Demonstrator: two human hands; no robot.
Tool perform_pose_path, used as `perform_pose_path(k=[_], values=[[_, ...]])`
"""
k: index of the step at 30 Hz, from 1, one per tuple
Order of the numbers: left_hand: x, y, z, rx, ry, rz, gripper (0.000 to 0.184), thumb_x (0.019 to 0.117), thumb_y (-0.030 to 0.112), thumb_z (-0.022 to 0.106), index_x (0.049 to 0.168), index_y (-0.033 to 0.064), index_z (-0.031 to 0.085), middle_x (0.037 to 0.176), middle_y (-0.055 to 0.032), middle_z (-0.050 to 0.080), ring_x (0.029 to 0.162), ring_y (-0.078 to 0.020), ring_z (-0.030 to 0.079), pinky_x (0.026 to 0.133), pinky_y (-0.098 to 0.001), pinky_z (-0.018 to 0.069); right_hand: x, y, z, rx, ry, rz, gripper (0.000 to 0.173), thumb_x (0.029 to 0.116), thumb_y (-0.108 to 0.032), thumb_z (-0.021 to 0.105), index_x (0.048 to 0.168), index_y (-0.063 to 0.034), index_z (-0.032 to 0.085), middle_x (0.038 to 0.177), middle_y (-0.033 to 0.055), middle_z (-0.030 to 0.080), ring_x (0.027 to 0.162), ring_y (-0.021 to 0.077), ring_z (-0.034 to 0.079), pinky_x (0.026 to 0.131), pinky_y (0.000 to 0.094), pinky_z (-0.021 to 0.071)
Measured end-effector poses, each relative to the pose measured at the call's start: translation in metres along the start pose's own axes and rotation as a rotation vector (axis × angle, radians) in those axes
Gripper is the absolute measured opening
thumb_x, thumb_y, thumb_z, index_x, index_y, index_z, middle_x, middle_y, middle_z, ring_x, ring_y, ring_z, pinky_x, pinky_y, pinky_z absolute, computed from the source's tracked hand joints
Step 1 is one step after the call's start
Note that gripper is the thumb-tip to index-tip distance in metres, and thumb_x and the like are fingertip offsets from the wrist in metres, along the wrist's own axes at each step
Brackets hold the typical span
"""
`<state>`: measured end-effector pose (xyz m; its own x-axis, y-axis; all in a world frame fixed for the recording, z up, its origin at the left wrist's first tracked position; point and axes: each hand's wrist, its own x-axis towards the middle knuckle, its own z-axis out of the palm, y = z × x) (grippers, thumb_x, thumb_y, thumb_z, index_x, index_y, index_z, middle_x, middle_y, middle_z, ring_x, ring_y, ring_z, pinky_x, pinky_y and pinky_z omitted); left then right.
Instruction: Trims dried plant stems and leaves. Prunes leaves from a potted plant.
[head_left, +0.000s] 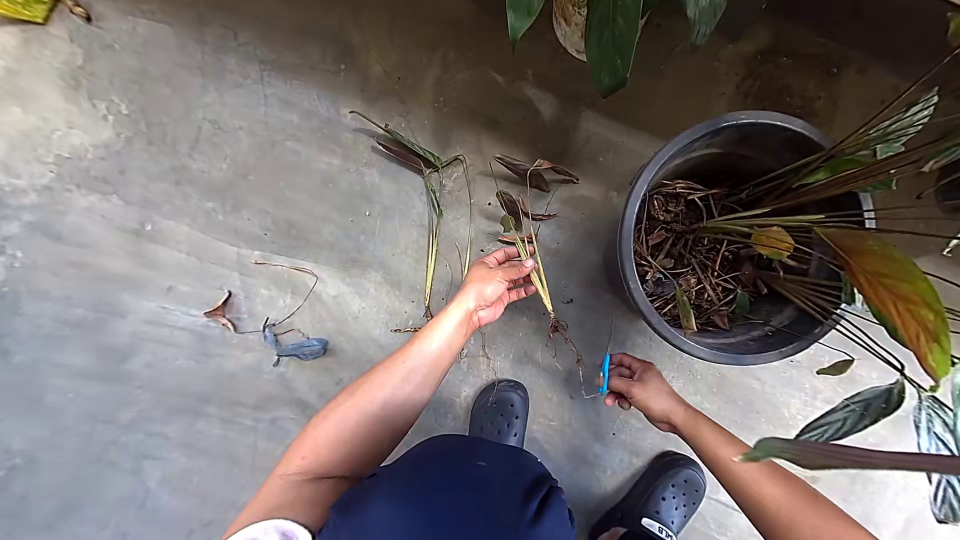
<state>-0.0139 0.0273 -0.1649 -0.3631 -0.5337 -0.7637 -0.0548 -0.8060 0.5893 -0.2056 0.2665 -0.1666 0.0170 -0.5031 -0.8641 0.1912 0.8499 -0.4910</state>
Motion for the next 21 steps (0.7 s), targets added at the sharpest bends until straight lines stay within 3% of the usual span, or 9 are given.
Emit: perform_pose_path(k=[3,5,10,21], values=[[-0.004,-0.002,0.006,0.098,-0.023,0.049,0.031,0.0977,-0.001,0.065,0.127,0.0041,0.059,0.1,-0.0073,0.068,0.085,-0.017,0.071,0.077,-0.0342,0.0627,0.0,-0.03,0.002,-0.08,-0.099,-0.112,0.036,0.0986,-0.003,0.062,0.133,-0.0035,0.052,0.091,0.0038,0.073,0.063,0.0063,0.064,0.053,0.0189,0.049],[-0.007,-0.005,0.009,0.162,-0.026,0.089,0.03,0.0963,-0.001,0.067,0.126,0.0029,0.06,0.099,-0.008,0.069,0.085,-0.0169,0.071,0.076,-0.0343,0.0628,0.0,-0.044,0.002,-0.173,-0.138,-0.149,0.035,0.0987,-0.007,0.063,0.132,-0.0041,0.053,0.086,0.0016,0.068,0.063,0.0063,0.062,0.056,0.02,0.0511],[-0.018,-0.01,0.014,0.313,-0.037,0.199,0.031,0.0935,-0.001,0.071,0.123,0.0034,0.063,0.098,-0.0064,0.068,0.083,-0.0149,0.071,0.076,-0.0323,0.0628,-0.004,-0.055,-0.001,-0.431,-0.216,-0.196,0.048,0.0966,-0.042,0.068,0.128,-0.0067,0.058,0.083,-0.0013,0.062,0.067,0.006,0.058,0.064,0.0239,0.0499],[-0.024,-0.013,0.02,0.408,-0.05,0.259,0.031,0.0917,-0.001,0.074,0.121,0.0005,0.063,0.097,-0.0075,0.07,0.079,-0.0144,0.072,0.075,-0.0316,0.0635,0.001,-0.061,0.015,-0.34,-0.231,-0.232,0.038,0.1002,-0.04,0.064,0.121,-0.0083,0.06,0.08,-0.0047,0.062,0.066,0.0023,0.057,0.062,0.0198,0.0463]])
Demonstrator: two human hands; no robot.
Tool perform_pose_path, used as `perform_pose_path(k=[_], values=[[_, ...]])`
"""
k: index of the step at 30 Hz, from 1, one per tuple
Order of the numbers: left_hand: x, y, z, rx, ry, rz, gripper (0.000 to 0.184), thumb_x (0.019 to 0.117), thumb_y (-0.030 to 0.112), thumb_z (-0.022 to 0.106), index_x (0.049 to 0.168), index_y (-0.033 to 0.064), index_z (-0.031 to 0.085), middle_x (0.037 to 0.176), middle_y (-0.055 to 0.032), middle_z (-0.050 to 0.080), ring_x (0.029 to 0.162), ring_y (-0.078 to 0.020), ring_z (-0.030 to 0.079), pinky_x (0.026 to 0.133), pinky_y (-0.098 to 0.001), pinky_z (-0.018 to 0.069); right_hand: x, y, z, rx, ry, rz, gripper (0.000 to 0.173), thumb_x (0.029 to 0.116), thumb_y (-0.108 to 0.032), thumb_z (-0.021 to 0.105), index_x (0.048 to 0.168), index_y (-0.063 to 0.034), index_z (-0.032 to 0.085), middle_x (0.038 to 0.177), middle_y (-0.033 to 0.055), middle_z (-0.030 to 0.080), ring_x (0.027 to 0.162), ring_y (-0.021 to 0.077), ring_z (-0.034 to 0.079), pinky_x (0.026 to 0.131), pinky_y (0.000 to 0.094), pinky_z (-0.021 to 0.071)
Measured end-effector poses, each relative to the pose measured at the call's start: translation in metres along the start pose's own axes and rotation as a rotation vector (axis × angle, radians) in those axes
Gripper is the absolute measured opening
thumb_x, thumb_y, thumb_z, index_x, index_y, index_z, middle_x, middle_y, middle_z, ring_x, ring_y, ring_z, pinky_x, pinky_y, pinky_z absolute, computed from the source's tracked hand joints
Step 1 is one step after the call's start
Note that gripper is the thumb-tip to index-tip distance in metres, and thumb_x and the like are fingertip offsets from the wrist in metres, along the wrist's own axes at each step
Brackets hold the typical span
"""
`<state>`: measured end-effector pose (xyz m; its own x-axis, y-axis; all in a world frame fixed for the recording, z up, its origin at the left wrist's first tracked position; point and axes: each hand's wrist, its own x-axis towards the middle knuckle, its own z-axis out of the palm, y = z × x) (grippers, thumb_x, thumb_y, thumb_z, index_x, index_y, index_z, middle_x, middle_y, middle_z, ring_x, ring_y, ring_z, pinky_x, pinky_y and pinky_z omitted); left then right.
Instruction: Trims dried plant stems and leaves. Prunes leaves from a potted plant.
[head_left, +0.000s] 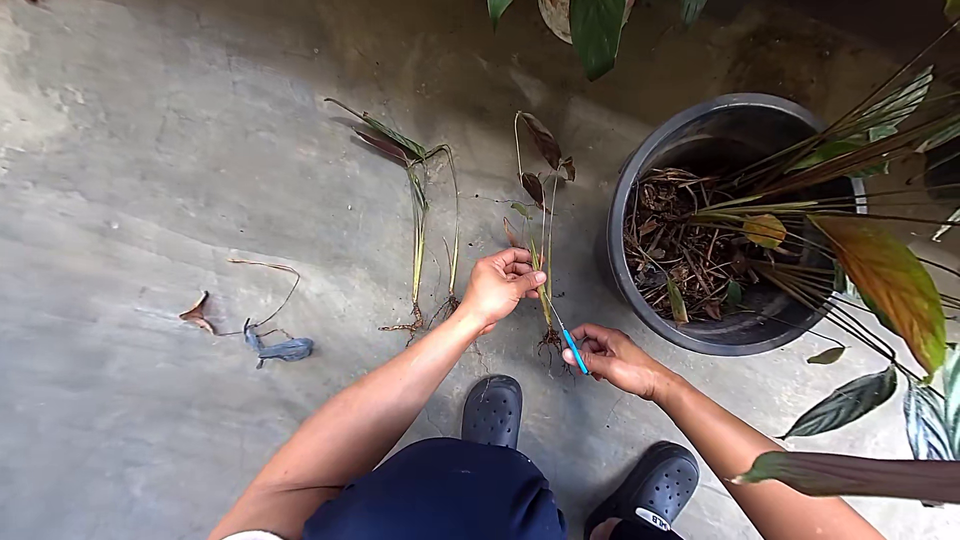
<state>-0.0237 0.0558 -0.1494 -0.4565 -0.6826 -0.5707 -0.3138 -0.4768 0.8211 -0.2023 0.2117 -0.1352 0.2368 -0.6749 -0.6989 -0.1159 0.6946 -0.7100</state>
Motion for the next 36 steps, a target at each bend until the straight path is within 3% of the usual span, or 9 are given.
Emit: perform_pose_path(k=[3,11,16,19,24,28,33,36], values=[[0.002,-0.003,-0.003,-0.051,0.003,-0.008,0.029,0.0916,-0.001,0.074,0.119,0.0007,0.063,0.096,-0.0073,0.071,0.079,-0.0158,0.072,0.075,-0.0329,0.0639,-0.001,-0.001,0.001,0.107,0.012,-0.006,0.033,0.1014,-0.036,0.062,0.119,-0.0076,0.061,0.079,-0.0044,0.064,0.062,0.0012,0.055,0.056,0.0172,0.0421],[-0.003,0.0,0.002,0.04,-0.034,0.034,0.028,0.091,-0.002,0.074,0.117,-0.0003,0.065,0.096,-0.0077,0.071,0.076,-0.0133,0.072,0.074,-0.0306,0.064,0.002,-0.004,0.0,0.084,-0.001,0.063,0.03,0.1028,-0.033,0.063,0.118,-0.0071,0.061,0.079,-0.0038,0.064,0.063,0.0012,0.055,0.057,0.0173,0.0419],[-0.002,0.0,-0.001,-0.007,-0.037,0.006,0.026,0.0911,-0.003,0.073,0.115,0.0009,0.065,0.093,-0.0058,0.07,0.076,-0.013,0.072,0.074,-0.0307,0.0638,0.005,0.004,0.002,0.048,0.033,0.033,0.02,0.0988,-0.024,0.069,0.108,-0.0074,0.063,0.071,-0.006,0.056,0.06,0.0016,0.051,0.058,0.0183,0.0424],[0.0,0.0,-0.003,-0.118,-0.093,-0.068,0.028,0.0948,-0.002,0.069,0.122,0.0025,0.061,0.097,-0.0063,0.071,0.08,-0.0147,0.072,0.076,-0.0317,0.0632,0.005,0.01,0.003,0.085,0.03,0.05,0.018,0.0988,-0.022,0.069,0.107,-0.0069,0.063,0.07,-0.006,0.055,0.058,0.0016,0.05,0.056,0.0177,0.0414],[0.006,-0.007,-0.01,-0.365,-0.295,-0.236,0.028,0.109,0.01,0.045,0.134,0.0048,0.057,0.112,-0.0124,0.074,0.093,-0.0175,0.074,0.079,-0.0297,0.0613,0.003,0.013,0.004,0.222,0.014,0.076,0.017,0.0999,-0.018,0.067,0.11,-0.0062,0.06,0.073,-0.004,0.061,0.058,0.001,0.052,0.052,0.016,0.0396],[0.008,-0.017,-0.013,-0.38,-0.41,-0.236,0.034,0.1071,0.003,0.046,0.139,0.0065,0.055,0.112,-0.0095,0.073,0.086,-0.0098,0.071,0.072,-0.0207,0.0575,0.0,0.01,0.003,0.286,0.003,0.078,0.015,0.1011,-0.017,0.065,0.11,-0.0065,0.06,0.073,-0.0039,0.063,0.056,0.0001,0.052,0.049,0.0146,0.0372],[0.008,-0.025,-0.015,-0.457,-0.483,-0.217,0.031,0.1074,0.005,0.045,0.133,0.0096,0.062,0.103,-0.0033,0.071,0.084,-0.0092,0.068,0.076,-0.0238,0.0577,-0.002,0.01,0.003,0.324,0.033,0.088,0.017,0.1031,-0.019,0.062,0.113,-0.0056,0.059,0.074,-0.0024,0.065,0.054,0.0006,0.053,0.049,0.0145,0.0384],[0.005,-0.02,-0.011,-0.4,-0.379,-0.212,0.022,0.1049,0.001,0.05,0.12,0.0044,0.066,0.099,-0.0042,0.07,0.079,-0.0089,0.067,0.074,-0.0232,0.0584,-0.002,0.007,0.004,0.315,0.106,0.102,0.018,0.1036,-0.018,0.062,0.116,-0.0051,0.058,0.075,-0.0016,0.065,0.057,0.0018,0.054,0.051,0.015,0.0408]])
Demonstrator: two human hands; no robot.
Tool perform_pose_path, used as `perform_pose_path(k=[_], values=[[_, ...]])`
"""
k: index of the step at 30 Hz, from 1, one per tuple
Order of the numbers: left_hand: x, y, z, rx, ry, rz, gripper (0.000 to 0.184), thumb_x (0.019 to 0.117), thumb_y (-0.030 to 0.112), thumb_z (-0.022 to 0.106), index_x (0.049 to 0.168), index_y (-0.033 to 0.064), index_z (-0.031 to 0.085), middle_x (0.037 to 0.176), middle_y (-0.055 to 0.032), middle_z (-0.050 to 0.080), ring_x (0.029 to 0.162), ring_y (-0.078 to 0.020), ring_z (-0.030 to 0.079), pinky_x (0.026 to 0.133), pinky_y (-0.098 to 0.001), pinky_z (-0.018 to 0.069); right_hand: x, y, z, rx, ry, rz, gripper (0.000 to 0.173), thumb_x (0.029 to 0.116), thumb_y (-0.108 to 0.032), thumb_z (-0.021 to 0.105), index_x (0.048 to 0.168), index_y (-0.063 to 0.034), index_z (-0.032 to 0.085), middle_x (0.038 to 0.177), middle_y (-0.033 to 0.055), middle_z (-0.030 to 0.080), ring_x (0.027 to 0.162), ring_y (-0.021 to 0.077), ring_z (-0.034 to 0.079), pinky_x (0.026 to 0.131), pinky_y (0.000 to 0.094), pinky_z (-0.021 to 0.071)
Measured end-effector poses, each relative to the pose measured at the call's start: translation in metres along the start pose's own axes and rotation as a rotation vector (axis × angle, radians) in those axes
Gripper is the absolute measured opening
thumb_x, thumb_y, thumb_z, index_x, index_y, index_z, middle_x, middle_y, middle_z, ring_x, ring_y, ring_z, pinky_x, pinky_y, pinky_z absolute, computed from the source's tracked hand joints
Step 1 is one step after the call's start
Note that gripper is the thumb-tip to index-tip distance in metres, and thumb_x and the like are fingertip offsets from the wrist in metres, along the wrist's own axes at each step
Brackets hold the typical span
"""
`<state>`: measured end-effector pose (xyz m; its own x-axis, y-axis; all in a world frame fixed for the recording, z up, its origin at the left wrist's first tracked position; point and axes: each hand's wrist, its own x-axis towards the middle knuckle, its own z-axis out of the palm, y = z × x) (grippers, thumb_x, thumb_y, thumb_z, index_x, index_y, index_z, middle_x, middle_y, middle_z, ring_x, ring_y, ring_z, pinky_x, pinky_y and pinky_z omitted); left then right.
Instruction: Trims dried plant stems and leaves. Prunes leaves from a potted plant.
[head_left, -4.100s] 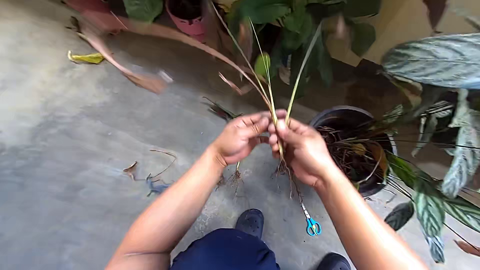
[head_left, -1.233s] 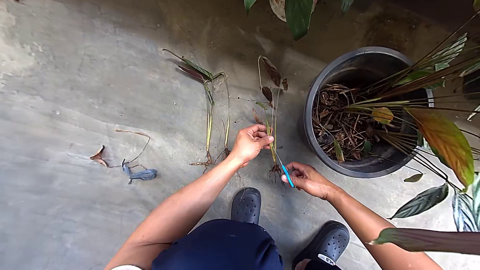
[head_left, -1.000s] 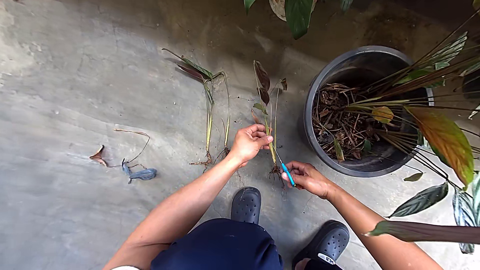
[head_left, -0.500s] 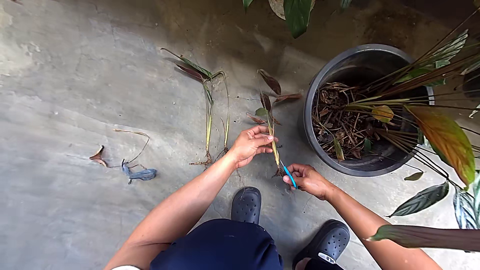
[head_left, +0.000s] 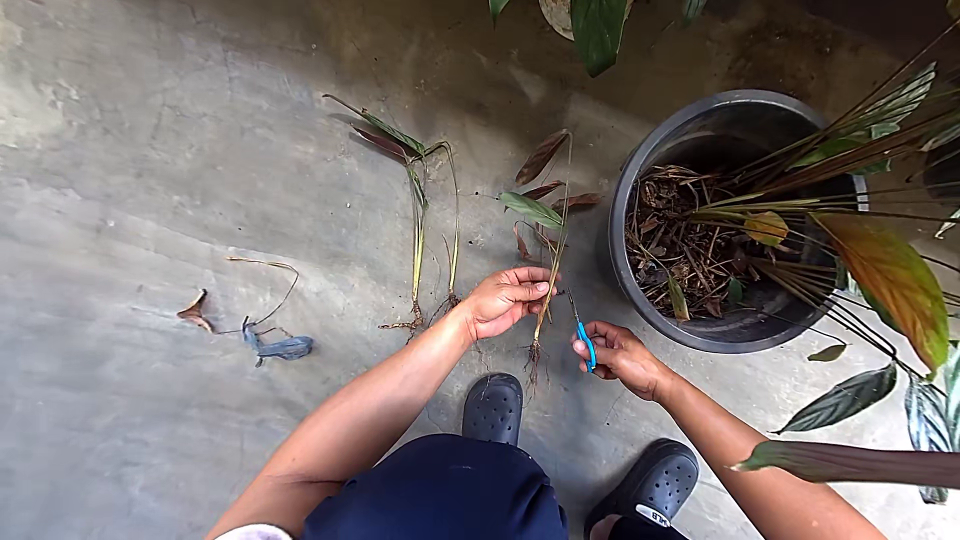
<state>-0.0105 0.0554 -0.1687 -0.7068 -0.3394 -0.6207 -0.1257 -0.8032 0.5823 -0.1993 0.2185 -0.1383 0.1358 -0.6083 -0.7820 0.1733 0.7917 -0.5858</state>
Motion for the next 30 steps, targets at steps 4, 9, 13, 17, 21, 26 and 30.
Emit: perform_pose_path(k=[4,9,13,17,21,26,30], values=[[-0.001,0.0,0.011,0.332,0.237,0.052,0.017,0.0994,0.001,0.064,0.116,0.0013,0.066,0.093,-0.0038,0.069,0.074,-0.0081,0.064,0.07,-0.0235,0.0557,-0.001,-0.004,0.003,0.03,0.039,-0.003,0.019,0.1037,-0.017,0.063,0.117,-0.0049,0.059,0.074,-0.0004,0.065,0.058,0.0029,0.056,0.053,0.0155,0.0433],[-0.001,-0.006,0.015,0.494,0.297,0.079,0.019,0.0984,0.003,0.067,0.117,0.0011,0.065,0.098,-0.0074,0.07,0.079,-0.0113,0.068,0.074,-0.0282,0.0591,0.002,-0.007,0.007,-0.005,0.063,-0.024,0.021,0.1038,-0.02,0.062,0.118,-0.005,0.058,0.077,0.0001,0.066,0.061,0.0036,0.058,0.056,0.0164,0.0452],[-0.005,-0.013,0.018,0.465,0.239,0.073,0.042,0.0976,0.003,0.068,0.138,0.0071,0.057,0.101,-0.0108,0.07,0.078,-0.0181,0.072,0.074,-0.0338,0.0631,0.018,-0.009,0.024,0.246,0.358,-0.019,0.031,0.096,-0.01,0.073,0.121,-0.0012,0.057,0.08,0.0062,0.067,0.057,0.0062,0.056,0.052,0.0181,0.0431],[-0.01,-0.02,0.02,0.444,0.209,0.045,0.06,0.094,0.001,0.072,0.149,0.0093,0.048,0.095,-0.0105,0.073,0.076,-0.0186,0.073,0.075,-0.0349,0.0635,0.033,-0.01,0.035,0.504,0.475,-0.068,0.036,0.0902,0.0,0.076,0.122,-0.0028,0.058,0.08,0.0076,0.068,0.056,0.0066,0.056,0.05,0.0179,0.0442],[-0.018,-0.027,0.015,0.402,0.186,-0.016,0.063,0.0933,-0.001,0.072,0.149,0.0106,0.046,0.094,-0.01,0.073,0.077,-0.0178,0.073,0.077,-0.0333,0.0627,0.041,-0.008,0.037,0.556,0.452,-0.096,0.036,0.0901,0.002,0.075,0.12,-0.0052,0.057,0.085,0.0091,0.07,0.059,0.0076,0.058,0.051,0.0184,0.0453],[-0.027,-0.028,0.012,0.095,0.082,-0.092,0.067,0.0951,-0.009,0.064,0.152,0.0116,0.036,0.102,-0.0118,0.069,0.081,-0.0199,0.072,0.077,-0.0325,0.0624,0.047,-0.005,0.027,0.596,0.286,-0.091,0.032,0.0977,0.0,0.066,0.126,-0.0093,0.056,0.097,0.0109,0.074,0.061,0.0066,0.06,0.054,0.018,0.0469],[-0.028,-0.026,0.006,-0.057,0.021,-0.108,0.057,0.1007,-0.007,0.054,0.151,0.0137,0.038,0.096,-0.0093,0.068,0.079,-0.0168,0.071,0.077,-0.0297,0.0619,0.052,-0.003,0.024,0.647,0.212,-0.101,0.03,0.0987,0.0,0.064,0.125,-0.0115,0.055,0.091,0.0098,0.07,0.06,0.0069,0.058,0.054,0.018,0.0464]])
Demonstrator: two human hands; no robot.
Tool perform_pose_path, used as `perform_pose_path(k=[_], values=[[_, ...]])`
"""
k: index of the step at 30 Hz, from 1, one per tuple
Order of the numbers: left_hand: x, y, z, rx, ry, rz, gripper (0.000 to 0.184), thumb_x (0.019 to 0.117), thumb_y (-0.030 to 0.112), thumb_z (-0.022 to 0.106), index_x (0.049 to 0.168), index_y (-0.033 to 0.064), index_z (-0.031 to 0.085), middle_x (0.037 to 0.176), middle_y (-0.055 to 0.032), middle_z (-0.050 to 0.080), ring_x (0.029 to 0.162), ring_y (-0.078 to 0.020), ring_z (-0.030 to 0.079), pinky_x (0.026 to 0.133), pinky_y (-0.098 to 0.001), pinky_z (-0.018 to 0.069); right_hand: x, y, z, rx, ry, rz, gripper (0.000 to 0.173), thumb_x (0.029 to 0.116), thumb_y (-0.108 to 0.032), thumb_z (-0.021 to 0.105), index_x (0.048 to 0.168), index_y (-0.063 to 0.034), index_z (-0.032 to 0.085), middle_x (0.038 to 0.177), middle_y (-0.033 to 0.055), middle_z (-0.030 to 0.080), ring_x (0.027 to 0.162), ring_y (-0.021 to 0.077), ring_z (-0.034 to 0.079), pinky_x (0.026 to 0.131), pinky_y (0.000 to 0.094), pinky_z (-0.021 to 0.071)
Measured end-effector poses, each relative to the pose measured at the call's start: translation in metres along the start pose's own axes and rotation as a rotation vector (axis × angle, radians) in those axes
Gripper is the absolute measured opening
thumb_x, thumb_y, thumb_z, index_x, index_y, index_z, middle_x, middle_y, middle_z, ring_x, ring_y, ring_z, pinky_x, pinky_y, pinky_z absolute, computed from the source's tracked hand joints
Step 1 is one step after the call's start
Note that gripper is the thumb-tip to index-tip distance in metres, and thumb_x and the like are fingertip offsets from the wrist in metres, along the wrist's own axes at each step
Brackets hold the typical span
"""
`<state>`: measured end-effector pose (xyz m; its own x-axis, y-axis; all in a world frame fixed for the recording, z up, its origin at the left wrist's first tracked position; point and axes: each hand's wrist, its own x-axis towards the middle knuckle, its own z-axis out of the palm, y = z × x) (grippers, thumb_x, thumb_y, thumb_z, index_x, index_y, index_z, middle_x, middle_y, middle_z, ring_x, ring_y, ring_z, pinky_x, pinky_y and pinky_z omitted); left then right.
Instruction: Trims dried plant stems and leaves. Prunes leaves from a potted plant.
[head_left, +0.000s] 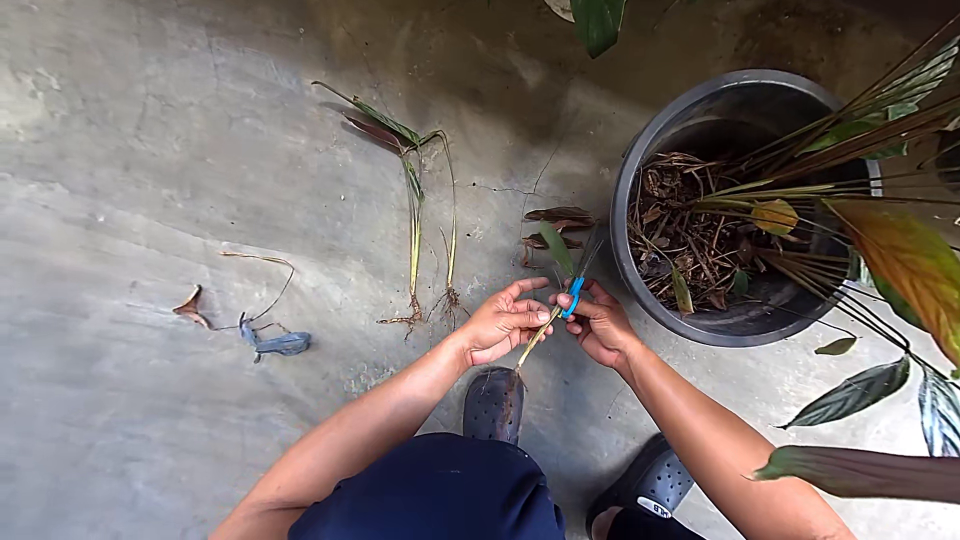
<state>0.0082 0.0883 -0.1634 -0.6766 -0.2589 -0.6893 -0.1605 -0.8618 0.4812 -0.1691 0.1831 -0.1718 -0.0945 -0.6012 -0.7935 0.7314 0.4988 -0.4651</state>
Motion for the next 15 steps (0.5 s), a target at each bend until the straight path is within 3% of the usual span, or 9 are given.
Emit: perform_pose_path(k=[5,8,12,15], values=[[0.003,0.004,-0.009,-0.037,-0.047,-0.021,0.048,0.1049,-0.001,0.049,0.149,0.0159,0.043,0.097,-0.0076,0.07,0.078,-0.0139,0.071,0.076,-0.0273,0.0613,-0.001,-0.005,-0.002,0.017,-0.07,-0.021,0.028,0.0982,0.003,0.062,0.119,-0.0133,0.054,0.083,0.0049,0.065,0.059,0.0056,0.056,0.053,0.0178,0.0462],[0.006,0.006,-0.01,0.03,-0.033,-0.01,0.046,0.1029,-0.003,0.052,0.145,0.0132,0.047,0.096,-0.0072,0.07,0.078,-0.0148,0.071,0.076,-0.0286,0.0617,0.0,-0.009,0.002,-0.026,-0.041,-0.022,0.03,0.0967,0.004,0.065,0.117,-0.0135,0.052,0.078,0.0025,0.063,0.055,0.0037,0.052,0.05,0.0162,0.0429],[0.009,0.008,-0.006,0.128,0.092,0.043,0.042,0.0956,-0.007,0.064,0.135,0.0059,0.058,0.094,-0.0065,0.071,0.08,-0.0132,0.07,0.077,-0.0283,0.0606,0.0,-0.01,0.007,-0.057,0.017,-0.038,0.031,0.0951,0.004,0.067,0.119,-0.0126,0.055,0.08,0.0029,0.064,0.055,0.0036,0.051,0.05,0.0157,0.0416],[0.01,0.009,-0.005,0.132,0.207,0.081,0.033,0.0952,-0.006,0.066,0.127,0.0038,0.061,0.094,-0.0055,0.069,0.081,-0.0125,0.069,0.078,-0.029,0.0601,-0.001,-0.011,0.011,-0.081,0.047,-0.059,0.034,0.0943,0.004,0.068,0.121,-0.0124,0.055,0.081,0.0027,0.064,0.055,0.0034,0.05,0.049,0.0157,0.0401]])
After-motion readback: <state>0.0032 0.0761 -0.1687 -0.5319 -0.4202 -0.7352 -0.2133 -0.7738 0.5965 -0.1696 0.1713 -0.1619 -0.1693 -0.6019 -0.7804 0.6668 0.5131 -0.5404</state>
